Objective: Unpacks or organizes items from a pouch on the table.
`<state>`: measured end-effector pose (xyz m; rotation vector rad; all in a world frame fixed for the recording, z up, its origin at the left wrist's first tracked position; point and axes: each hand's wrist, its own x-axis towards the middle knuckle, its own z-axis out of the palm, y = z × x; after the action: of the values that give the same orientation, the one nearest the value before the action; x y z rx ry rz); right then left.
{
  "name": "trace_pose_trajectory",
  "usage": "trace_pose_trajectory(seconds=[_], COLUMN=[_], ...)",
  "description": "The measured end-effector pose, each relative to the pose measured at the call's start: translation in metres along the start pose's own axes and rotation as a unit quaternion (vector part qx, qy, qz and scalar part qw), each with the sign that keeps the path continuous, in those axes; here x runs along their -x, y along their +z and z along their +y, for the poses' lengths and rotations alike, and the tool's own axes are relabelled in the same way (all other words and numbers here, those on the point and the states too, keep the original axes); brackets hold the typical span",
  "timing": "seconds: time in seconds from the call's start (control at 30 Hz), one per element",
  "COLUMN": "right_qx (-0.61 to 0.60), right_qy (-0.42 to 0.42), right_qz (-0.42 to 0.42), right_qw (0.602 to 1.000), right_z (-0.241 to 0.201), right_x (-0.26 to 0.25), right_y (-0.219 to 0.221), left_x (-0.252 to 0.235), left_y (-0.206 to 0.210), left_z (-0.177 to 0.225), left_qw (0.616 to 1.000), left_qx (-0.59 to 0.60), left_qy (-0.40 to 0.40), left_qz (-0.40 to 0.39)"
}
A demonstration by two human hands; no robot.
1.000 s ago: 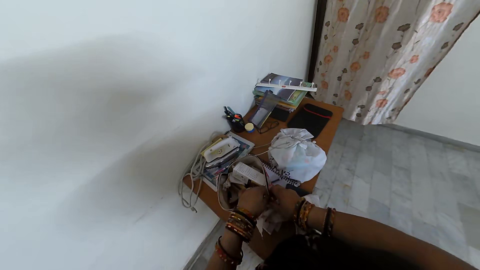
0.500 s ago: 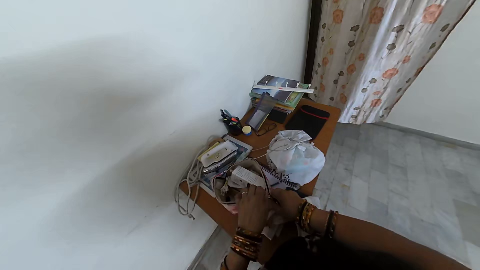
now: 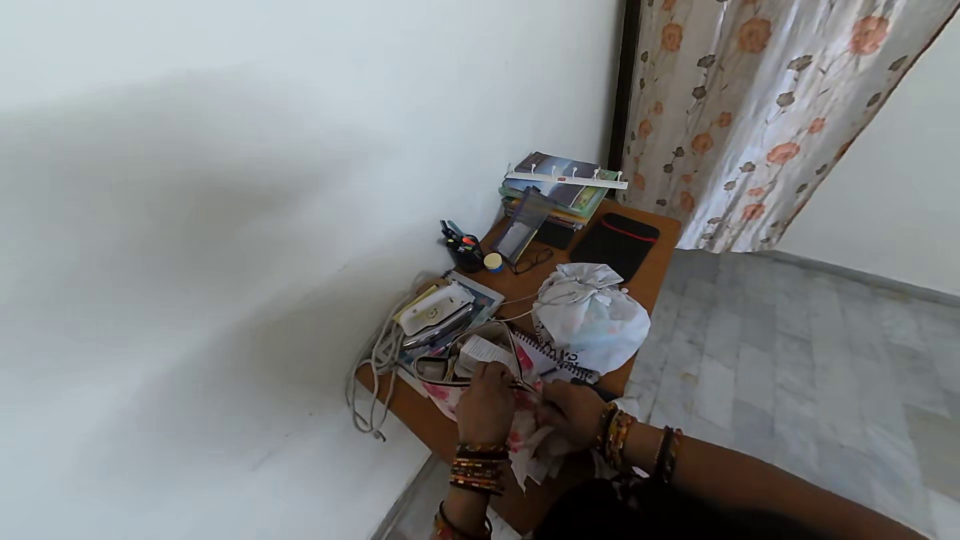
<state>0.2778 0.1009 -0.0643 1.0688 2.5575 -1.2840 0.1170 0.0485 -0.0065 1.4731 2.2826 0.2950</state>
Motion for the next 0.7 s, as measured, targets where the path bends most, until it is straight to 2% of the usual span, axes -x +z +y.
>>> trace_pose_trajectory(seconds=[0.2, 0.7], right_qx=[-0.001, 0.004], right_qy=[-0.009, -0.003], right_qz=[0.003, -0.011], right_qw=[1.0, 1.0], right_z=[0.003, 0.001], right_x=[-0.001, 0.0], right_y=[0.001, 0.0], left_x=[-0.007, -0.03], left_y=[0.008, 0.007], left_z=[-0.008, -0.029], left_qw=[0.999, 0.996], left_qx=[0.032, 0.055], left_qy=[-0.008, -0.052], left_qz=[0.04, 0.043])
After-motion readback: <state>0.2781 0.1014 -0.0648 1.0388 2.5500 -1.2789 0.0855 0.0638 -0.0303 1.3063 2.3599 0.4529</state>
